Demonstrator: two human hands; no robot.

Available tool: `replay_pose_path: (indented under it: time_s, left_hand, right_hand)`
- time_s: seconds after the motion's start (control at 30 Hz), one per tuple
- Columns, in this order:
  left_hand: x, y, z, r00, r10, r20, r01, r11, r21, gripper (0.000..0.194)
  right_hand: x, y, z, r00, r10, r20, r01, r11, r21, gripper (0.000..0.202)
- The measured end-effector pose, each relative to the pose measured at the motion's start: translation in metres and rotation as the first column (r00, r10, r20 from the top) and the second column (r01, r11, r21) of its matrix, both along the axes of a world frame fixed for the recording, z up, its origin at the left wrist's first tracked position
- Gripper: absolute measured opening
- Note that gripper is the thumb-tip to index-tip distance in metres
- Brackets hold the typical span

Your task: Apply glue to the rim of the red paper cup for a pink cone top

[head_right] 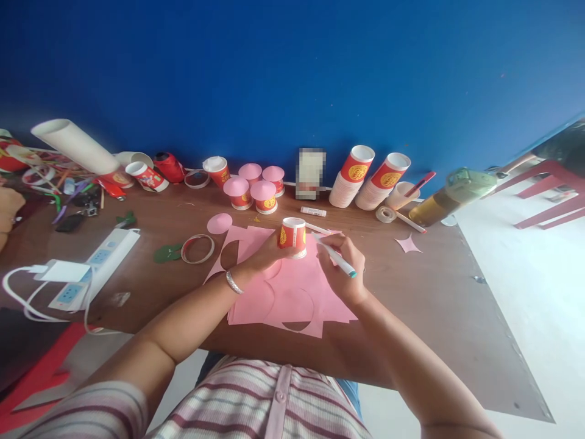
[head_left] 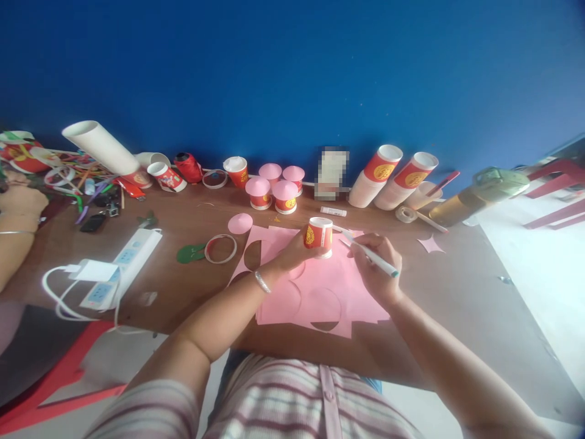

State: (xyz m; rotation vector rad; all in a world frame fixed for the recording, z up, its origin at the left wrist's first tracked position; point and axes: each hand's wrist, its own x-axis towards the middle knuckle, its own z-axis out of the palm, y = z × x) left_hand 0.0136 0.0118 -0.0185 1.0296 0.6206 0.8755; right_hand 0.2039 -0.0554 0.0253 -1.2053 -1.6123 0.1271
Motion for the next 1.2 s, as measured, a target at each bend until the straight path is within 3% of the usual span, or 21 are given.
replay_pose_path:
  time_s: [0.1,0.2,0.53,0.93,1.2]
  left_hand:
    - [0.0,-0.003,0.007,1.0,-0.017,0.008,0.017,0.999,0.052,0.055]
    - [0.0,-0.005,0.013,0.999,-0.023,0.032,0.02,0.996,0.086,0.048]
    - [0.002,-0.006,0.009,0.999,0.024,0.035,-0.026,0.999,0.047,0.053]
    - [0.003,-0.005,0.01,0.999,0.043,-0.007,-0.042,0.994,0.103,0.047]
    - [0.0,-0.005,0.012,1.0,0.022,-0.019,-0.02,0.994,0.103,0.054]
  right_hand:
    - [-0.004,0.002,0.008,0.966,0.046,0.255,-0.091,0.982,0.167,0.01]
    - [-0.012,0.007,0.007,0.93,0.079,0.359,-0.176,0.953,0.247,0.023]
    - [-0.029,0.014,0.003,0.898,0.14,0.417,-0.251,0.941,0.225,0.025]
    - [-0.031,0.015,-0.001,0.899,0.14,0.416,-0.25,0.942,0.224,0.025]
    - [-0.028,0.015,-0.001,0.902,0.126,0.413,-0.243,0.939,0.244,0.022]
